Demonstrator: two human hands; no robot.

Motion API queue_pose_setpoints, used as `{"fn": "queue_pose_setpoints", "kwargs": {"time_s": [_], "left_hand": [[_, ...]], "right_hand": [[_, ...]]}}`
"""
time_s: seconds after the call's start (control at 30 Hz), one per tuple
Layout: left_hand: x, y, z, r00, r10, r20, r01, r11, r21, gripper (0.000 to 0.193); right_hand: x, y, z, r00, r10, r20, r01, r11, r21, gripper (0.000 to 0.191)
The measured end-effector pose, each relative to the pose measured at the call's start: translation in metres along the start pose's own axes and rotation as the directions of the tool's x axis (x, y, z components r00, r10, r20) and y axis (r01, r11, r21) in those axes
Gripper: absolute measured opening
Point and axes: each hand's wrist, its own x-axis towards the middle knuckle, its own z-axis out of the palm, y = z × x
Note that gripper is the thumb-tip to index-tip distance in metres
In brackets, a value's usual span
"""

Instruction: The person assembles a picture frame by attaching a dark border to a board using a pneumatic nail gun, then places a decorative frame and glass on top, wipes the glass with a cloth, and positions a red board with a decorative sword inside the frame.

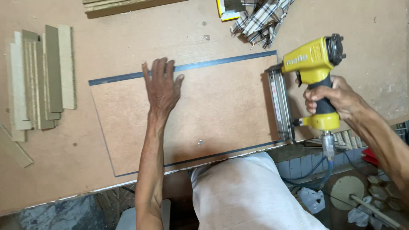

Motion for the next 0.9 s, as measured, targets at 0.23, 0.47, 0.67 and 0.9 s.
{"fn": "queue_pose_setpoints", "kwargs": {"time_s": [0.23, 0.47, 0.67, 0.9], "left_hand": [[-0.055, -0.098, -0.073, 0.996, -0.049, -0.074, 0.047, 0.998, -0.028, 0.038], [-0.06, -0.111, -0.069, 0.995, -0.01, -0.103, 0.007, 0.999, -0.032, 0.036], [-0.057, -0.107, -0.069, 0.995, -0.03, -0.092, 0.028, 0.999, -0.024, 0.036], [-0.055, -0.106, -0.073, 0.998, -0.043, -0.047, 0.042, 0.999, -0.017, 0.037]], "right_hand": [[0.031, -0.004, 0.043, 0.991, -0.058, -0.121, 0.063, 0.997, 0.044, 0.016], [0.026, -0.01, 0.065, 0.98, -0.05, -0.193, 0.046, 0.999, -0.025, 0.035], [0.023, -0.022, 0.073, 0.976, -0.019, -0.219, 0.001, 0.997, -0.08, 0.042], [0.017, -0.031, 0.094, 0.952, -0.004, -0.307, -0.099, 0.943, -0.319, 0.031]]}}
